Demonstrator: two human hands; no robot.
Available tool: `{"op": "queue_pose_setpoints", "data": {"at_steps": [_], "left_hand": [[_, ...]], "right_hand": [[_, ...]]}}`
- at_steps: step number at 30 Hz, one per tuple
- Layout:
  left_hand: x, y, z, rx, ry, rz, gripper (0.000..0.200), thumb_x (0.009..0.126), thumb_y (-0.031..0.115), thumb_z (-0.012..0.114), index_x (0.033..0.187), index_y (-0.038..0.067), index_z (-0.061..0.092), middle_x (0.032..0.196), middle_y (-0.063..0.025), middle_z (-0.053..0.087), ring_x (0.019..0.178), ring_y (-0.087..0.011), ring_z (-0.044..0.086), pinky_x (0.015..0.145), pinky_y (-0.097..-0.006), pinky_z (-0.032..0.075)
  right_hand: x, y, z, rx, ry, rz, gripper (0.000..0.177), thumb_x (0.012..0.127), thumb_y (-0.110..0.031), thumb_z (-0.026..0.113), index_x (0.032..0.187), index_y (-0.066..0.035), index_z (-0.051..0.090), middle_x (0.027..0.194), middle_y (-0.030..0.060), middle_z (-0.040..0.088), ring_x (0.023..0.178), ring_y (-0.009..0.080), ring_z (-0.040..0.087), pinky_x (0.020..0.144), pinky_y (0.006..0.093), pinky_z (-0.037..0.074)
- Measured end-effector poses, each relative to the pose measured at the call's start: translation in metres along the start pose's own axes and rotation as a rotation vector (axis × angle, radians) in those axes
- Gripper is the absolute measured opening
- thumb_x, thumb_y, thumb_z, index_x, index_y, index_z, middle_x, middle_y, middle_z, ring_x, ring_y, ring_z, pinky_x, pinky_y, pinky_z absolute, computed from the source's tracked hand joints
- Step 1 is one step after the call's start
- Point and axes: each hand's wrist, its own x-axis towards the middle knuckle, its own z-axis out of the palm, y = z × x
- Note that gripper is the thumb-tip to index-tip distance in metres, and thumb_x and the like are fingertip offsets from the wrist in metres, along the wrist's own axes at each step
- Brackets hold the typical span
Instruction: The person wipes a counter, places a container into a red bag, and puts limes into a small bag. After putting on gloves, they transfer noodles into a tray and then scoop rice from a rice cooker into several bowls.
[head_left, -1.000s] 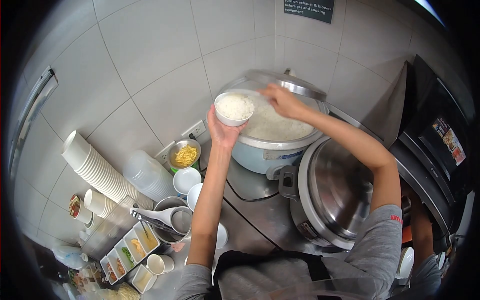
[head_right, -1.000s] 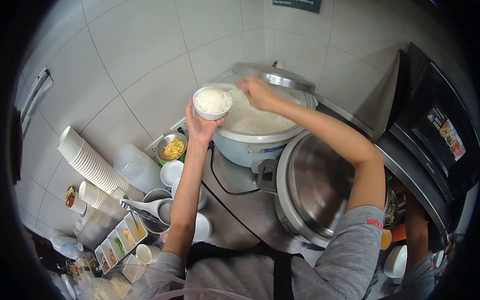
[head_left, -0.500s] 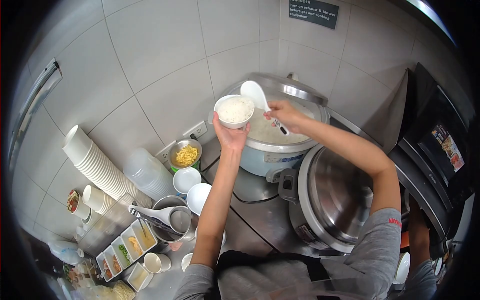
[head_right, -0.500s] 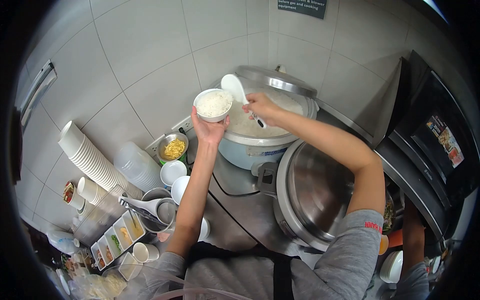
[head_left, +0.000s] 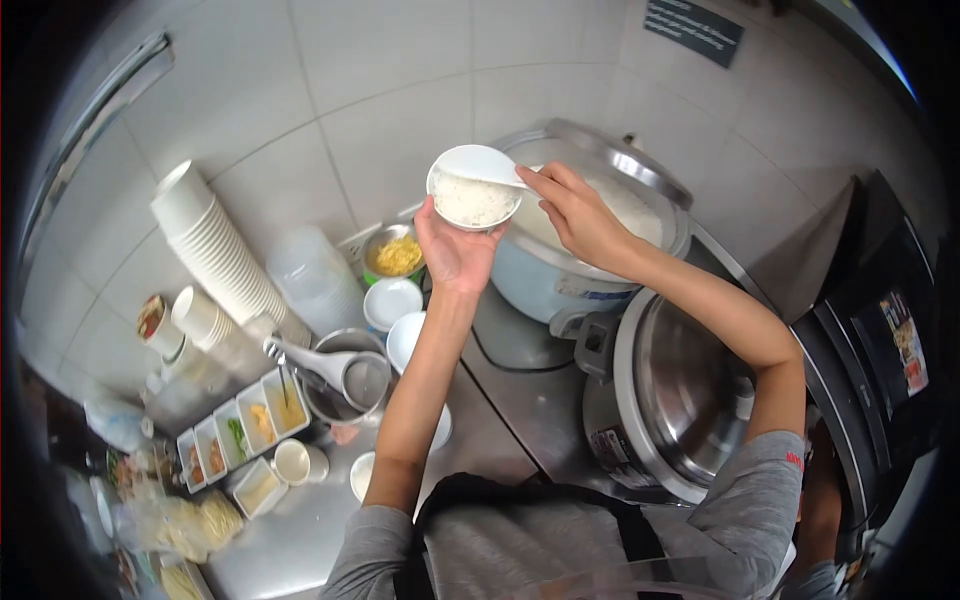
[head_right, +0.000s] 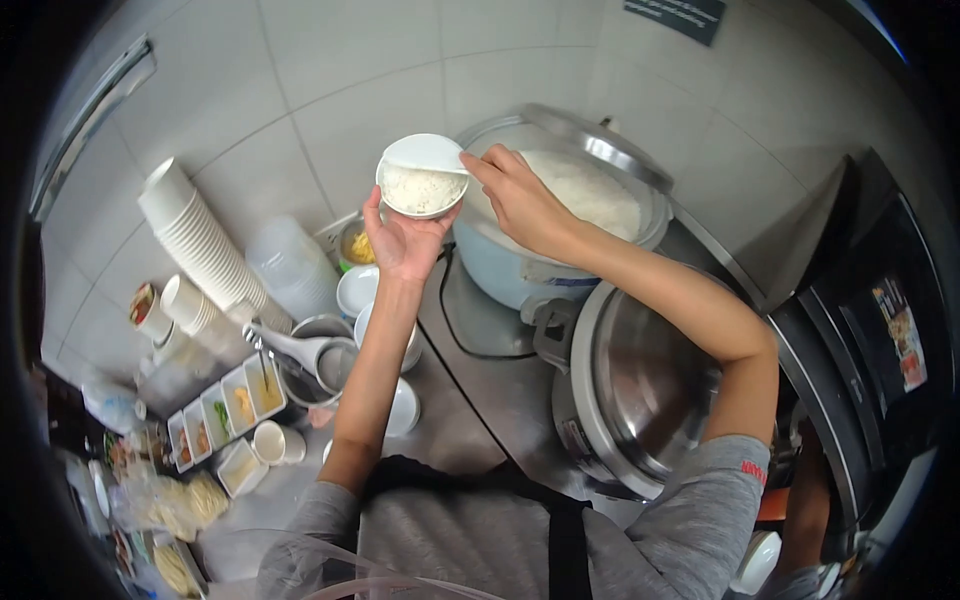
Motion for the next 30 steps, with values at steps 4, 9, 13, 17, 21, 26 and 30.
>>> {"op": "queue_pose_setpoints", "data": {"at_steps": [4,9,13,17,21,26,30], "left_hand": [[-0.044,0.036,0.016,0.018,0.013,0.046,0.062,0.086,0.048,0.04,0.135,0.012,0.029,0.139,-0.0134,0.031,0.127,-0.0324,0.032,0.101,-0.0536,0.028],[-0.135,0.098,0.02,0.168,0.204,-0.014,0.063,0.088,0.054,0.034,0.134,0.011,0.03,0.137,-0.0121,0.035,0.124,-0.0299,0.037,0.099,-0.0496,0.033],[-0.242,0.144,0.009,0.216,0.493,-0.013,0.062,0.089,0.054,0.034,0.135,0.013,0.031,0.138,-0.012,0.035,0.124,-0.0328,0.037,0.098,-0.0543,0.033],[-0.341,0.164,-0.023,0.392,0.912,0.071,0.058,0.09,0.054,0.032,0.133,0.015,0.036,0.13,-0.0101,0.045,0.118,-0.0287,0.046,0.094,-0.051,0.038],[-0.425,0.163,-0.08,0.449,1.139,0.096,0.06,0.087,0.057,0.032,0.129,0.016,0.04,0.126,-0.008,0.048,0.112,-0.027,0.049,0.087,-0.0467,0.042],[-0.461,0.158,-0.133,0.535,1.346,0.112,0.064,0.082,0.063,0.035,0.129,0.019,0.037,0.127,-0.0078,0.044,0.112,-0.0278,0.045,0.081,-0.0495,0.041],[-0.457,0.162,-0.152,0.521,1.336,0.122,0.066,0.083,0.064,0.034,0.13,0.018,0.036,0.127,-0.0087,0.045,0.11,-0.0296,0.048,0.077,-0.0501,0.044]], "right_hand": [[0.007,-0.045,0.008,0.127,0.019,0.025,0.045,0.078,0.009,0.047,0.122,0.0,0.047,0.092,0.0149,0.046,0.083,0.0282,0.047,0.076,0.0326,0.041],[0.012,-0.085,0.007,0.255,-0.154,-0.037,0.041,0.086,0.004,0.047,0.125,-0.004,0.048,0.109,0.0069,0.05,0.087,0.0124,0.051,0.071,0.021,0.042],[0.024,-0.054,-0.006,0.371,-0.067,0.05,0.039,0.089,-0.002,0.046,0.128,-0.005,0.045,0.115,0.01,0.055,0.092,0.0123,0.055,0.073,0.0222,0.044],[0.038,0.011,-0.01,0.156,-0.008,0.121,0.038,0.091,-0.009,0.046,0.128,-0.011,0.046,0.115,0.0094,0.057,0.093,0.0128,0.056,0.077,0.0257,0.043],[0.053,0.1,-0.004,-0.889,-0.066,-0.026,0.034,0.086,-0.007,0.045,0.118,-0.016,0.053,0.113,0.001,0.058,0.102,0.0169,0.055,0.09,0.0473,0.036],[0.034,0.208,0.055,-1.136,-0.403,-0.016,0.019,0.076,-0.007,0.05,0.092,-0.007,0.062,0.099,0.0094,0.062,0.097,0.025,0.056,0.082,0.0493,0.039],[0.013,0.194,0.093,-1.056,-0.438,0.087,0.009,0.073,-0.008,0.055,0.074,-0.011,0.063,0.082,0.0043,0.063,0.088,0.0195,0.058,0.076,0.0388,0.039]]}}
